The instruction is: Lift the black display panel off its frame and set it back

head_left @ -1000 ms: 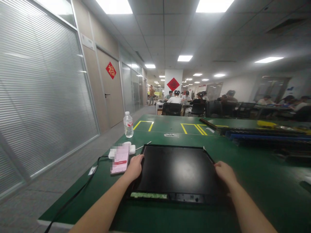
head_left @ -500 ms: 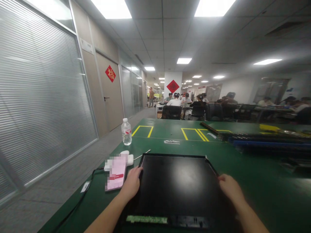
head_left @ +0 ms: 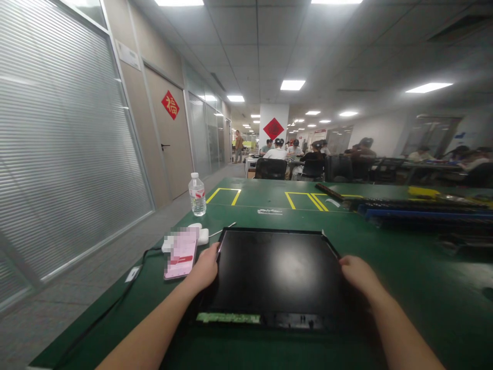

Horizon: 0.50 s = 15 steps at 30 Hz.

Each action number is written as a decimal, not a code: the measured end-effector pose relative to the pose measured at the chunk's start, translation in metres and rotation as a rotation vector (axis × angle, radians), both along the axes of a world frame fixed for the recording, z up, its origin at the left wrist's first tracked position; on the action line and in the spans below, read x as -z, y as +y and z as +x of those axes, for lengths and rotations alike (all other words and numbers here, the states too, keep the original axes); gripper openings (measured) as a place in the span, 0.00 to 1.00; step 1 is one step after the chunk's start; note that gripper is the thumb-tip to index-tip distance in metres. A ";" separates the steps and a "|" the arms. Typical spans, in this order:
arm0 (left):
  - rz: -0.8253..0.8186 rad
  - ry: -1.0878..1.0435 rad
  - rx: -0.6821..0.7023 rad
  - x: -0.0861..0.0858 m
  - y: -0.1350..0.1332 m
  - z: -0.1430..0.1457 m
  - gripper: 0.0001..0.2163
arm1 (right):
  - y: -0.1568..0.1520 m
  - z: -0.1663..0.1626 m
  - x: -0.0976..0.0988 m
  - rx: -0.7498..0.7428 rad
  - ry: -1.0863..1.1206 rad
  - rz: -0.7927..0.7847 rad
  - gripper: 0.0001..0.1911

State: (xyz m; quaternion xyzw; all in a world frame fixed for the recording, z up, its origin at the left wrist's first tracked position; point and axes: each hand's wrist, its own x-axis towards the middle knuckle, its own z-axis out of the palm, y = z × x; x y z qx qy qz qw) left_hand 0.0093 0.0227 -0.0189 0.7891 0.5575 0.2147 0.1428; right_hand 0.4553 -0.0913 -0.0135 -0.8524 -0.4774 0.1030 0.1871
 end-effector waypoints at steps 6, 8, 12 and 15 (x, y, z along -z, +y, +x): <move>-0.007 0.053 -0.033 -0.001 0.000 0.007 0.28 | 0.001 -0.003 -0.005 -0.011 -0.037 0.002 0.15; -0.019 0.066 -0.043 -0.002 0.001 0.007 0.28 | 0.001 -0.003 -0.005 -0.007 -0.027 -0.007 0.15; -0.025 0.030 -0.043 -0.003 0.001 0.006 0.28 | 0.001 -0.004 -0.005 -0.004 -0.024 -0.009 0.13; -0.028 -0.002 -0.050 -0.005 0.001 0.007 0.27 | 0.001 -0.004 -0.006 0.004 -0.025 -0.007 0.13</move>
